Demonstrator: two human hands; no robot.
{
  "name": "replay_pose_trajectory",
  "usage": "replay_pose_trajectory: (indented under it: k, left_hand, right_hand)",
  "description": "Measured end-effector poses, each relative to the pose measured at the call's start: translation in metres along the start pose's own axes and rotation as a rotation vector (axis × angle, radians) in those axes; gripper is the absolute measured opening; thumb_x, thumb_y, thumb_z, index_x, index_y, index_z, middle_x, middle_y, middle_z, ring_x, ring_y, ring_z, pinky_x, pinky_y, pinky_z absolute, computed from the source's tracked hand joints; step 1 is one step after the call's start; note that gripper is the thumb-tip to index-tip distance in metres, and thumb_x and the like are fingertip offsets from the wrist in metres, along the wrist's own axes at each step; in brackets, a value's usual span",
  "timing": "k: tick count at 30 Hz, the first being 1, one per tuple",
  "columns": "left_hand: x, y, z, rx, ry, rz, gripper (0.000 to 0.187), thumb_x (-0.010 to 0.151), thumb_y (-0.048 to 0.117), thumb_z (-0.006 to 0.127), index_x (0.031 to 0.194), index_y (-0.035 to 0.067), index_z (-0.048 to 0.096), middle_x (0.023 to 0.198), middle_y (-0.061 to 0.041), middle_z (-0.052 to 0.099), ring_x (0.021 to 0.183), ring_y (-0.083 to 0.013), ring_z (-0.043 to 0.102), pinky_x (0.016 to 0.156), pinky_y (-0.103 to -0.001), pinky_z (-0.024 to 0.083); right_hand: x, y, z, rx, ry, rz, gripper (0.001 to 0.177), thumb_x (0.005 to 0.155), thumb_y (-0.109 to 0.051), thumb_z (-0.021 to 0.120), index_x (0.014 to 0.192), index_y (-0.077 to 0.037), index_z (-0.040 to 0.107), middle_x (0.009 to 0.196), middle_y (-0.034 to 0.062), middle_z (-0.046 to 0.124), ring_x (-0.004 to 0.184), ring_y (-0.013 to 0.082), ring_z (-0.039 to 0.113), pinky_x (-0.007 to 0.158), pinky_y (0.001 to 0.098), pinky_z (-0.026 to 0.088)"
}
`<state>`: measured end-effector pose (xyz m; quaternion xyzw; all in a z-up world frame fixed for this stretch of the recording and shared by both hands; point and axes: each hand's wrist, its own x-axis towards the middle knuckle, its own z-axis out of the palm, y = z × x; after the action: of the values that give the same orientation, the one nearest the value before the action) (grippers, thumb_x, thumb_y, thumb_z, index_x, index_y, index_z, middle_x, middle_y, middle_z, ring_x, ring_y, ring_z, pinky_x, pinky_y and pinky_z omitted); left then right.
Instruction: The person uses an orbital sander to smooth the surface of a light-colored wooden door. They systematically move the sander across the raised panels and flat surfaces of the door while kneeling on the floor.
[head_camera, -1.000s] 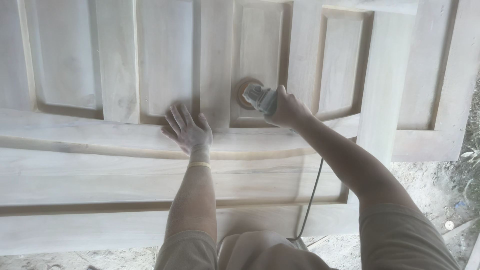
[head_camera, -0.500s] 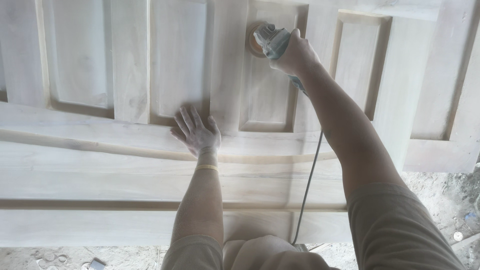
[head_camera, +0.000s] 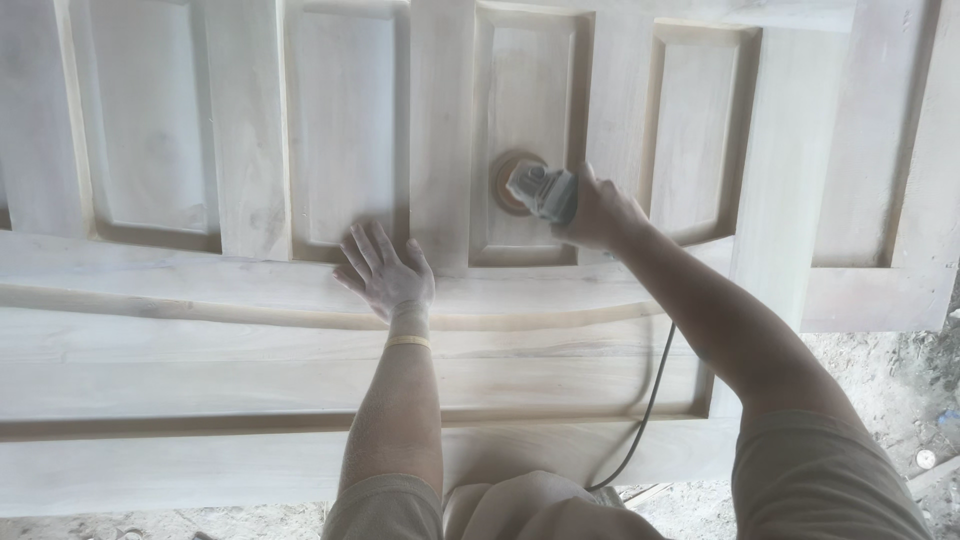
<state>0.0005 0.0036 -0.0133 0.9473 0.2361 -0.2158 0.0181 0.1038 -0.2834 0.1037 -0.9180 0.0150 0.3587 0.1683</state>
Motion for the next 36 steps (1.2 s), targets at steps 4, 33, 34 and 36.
replay_pose_trajectory:
  k: [4, 33, 34, 36]
  left_hand:
    - [0.0, 0.0, 0.001, -0.006, 0.019, 0.0, 0.074, 0.102, 0.059, 0.017, 0.164, 0.022, 0.006, 0.172, -0.004, -0.002, 0.157, -0.0259, -0.004, 0.123, -0.061, -0.004]
    - [-0.009, 0.004, -0.005, -0.066, 0.075, 0.001, 0.074, 0.104, 0.057, 0.024, 0.165, 0.016, 0.014, 0.172, -0.007, 0.003, 0.158, -0.0271, -0.003, 0.124, -0.06, -0.004]
    - [-0.009, 0.004, -0.005, -0.074, 0.076, 0.002, 0.074, 0.104, 0.057, 0.024, 0.165, 0.015, 0.014, 0.173, -0.007, 0.003, 0.158, -0.0271, -0.003, 0.125, -0.06, -0.004]
    - [-0.007, 0.005, -0.007, -0.08, 0.078, 0.006, 0.074, 0.104, 0.056, 0.025, 0.165, 0.015, 0.015, 0.172, -0.007, 0.003, 0.158, -0.0273, -0.002, 0.125, -0.06, -0.004]
  right_hand:
    - [0.002, -0.007, 0.002, -0.067, 0.003, -0.041, 0.078, 0.075, -0.035, 0.079, 0.133, 0.0, 0.04, 0.104, 0.0256, 0.071, 0.094, 0.038, 0.074, 0.08, 0.0449, 0.063]
    - [0.031, 0.023, -0.037, 0.172, 0.166, 0.12, 0.074, 0.075, -0.028, 0.08, 0.131, 0.001, 0.041, 0.107, 0.0236, 0.068, 0.099, 0.0378, 0.073, 0.081, 0.0468, 0.064]
    - [0.022, 0.024, -0.029, 0.173, 0.132, 0.111, 0.072, 0.076, -0.027, 0.079, 0.13, 0.001, 0.041, 0.105, 0.0243, 0.069, 0.095, 0.0384, 0.074, 0.078, 0.0468, 0.065]
    - [0.002, 0.028, -0.015, 0.159, 0.094, 0.09, 0.067, 0.078, -0.026, 0.076, 0.128, 0.002, 0.042, 0.101, 0.0256, 0.069, 0.092, 0.0398, 0.074, 0.076, 0.0476, 0.066]
